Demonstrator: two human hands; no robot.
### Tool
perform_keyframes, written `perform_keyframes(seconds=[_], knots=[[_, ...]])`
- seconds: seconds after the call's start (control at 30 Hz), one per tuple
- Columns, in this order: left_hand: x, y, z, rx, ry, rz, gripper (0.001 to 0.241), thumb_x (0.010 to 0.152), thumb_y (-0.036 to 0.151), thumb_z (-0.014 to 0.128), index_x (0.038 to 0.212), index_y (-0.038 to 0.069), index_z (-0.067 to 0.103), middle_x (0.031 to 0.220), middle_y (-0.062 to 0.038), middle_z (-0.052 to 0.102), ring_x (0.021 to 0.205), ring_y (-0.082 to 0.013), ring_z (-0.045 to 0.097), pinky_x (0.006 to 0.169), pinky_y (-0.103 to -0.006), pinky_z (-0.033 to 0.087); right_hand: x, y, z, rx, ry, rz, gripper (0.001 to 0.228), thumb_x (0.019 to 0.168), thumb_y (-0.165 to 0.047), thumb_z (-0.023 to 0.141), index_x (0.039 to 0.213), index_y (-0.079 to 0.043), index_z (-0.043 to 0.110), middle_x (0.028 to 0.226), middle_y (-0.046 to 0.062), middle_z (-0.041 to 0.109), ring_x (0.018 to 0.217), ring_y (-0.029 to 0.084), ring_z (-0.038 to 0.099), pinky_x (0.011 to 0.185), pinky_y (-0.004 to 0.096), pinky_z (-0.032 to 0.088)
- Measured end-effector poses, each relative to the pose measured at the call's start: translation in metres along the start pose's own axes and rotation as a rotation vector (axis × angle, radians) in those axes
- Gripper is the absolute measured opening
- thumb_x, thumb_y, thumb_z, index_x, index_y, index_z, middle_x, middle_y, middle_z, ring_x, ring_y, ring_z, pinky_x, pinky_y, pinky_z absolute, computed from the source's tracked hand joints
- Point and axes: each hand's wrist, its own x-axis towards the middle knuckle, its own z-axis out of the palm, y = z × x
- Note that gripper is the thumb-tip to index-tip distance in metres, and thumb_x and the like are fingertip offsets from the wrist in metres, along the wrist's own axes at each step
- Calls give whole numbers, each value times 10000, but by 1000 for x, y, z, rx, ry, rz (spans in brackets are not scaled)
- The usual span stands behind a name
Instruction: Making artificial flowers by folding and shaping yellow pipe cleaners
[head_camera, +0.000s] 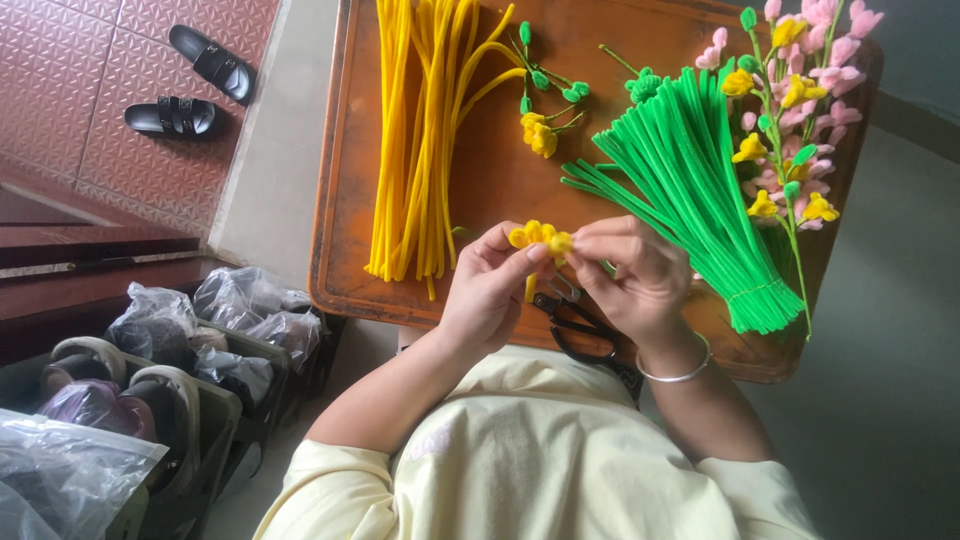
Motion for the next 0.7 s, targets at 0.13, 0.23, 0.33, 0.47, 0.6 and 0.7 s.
perform_keyframes(seconds=[0.13,0.23,0.33,0.47,0.6,0.7], knots=[[2,-5,-18,-132,-50,-75,186,938,129,743,973,-34,660,824,-199,708,730,-206,745,616,-246,572,2,-5,-13,-116,-125,-72,144,849,33,840,932,-81,809,919,125,785,736,285,742,642,386,621],[4,-6,-27,-59,-126,-94,281,929,222,764,980,-37,671,825,-223,710,724,-236,763,600,-252,573,-1,-6,-15,-147,-141,-131,157,843,40,828,925,-94,828,929,122,787,763,259,751,669,369,634],[6,-1,-24,51,-183,-63,246,815,37,843,960,-27,655,802,-157,698,717,-203,740,626,-249,582,3,-11,-18,-132,-152,-111,115,885,16,798,928,-88,825,932,128,783,774,263,757,681,369,630],[1,5,-16,76,-240,-83,213,812,-84,799,956,-44,648,800,-142,688,718,-180,730,652,-263,600,1,-14,-21,57,-159,110,103,871,56,786,919,-35,784,916,159,769,739,266,738,638,369,615],[3,-1,-19,124,-257,-69,206,816,-106,789,958,-49,650,813,-126,682,739,-149,707,670,-265,603,-12,-4,-18,374,-49,392,97,860,117,782,915,93,706,903,211,739,795,181,733,674,322,624],[0,-1,-17,196,-265,1,186,836,-40,811,951,-43,665,827,-135,692,791,-152,698,731,-280,591,-16,3,-18,462,-50,404,126,839,168,769,900,124,668,882,249,699,771,222,725,658,344,620]])
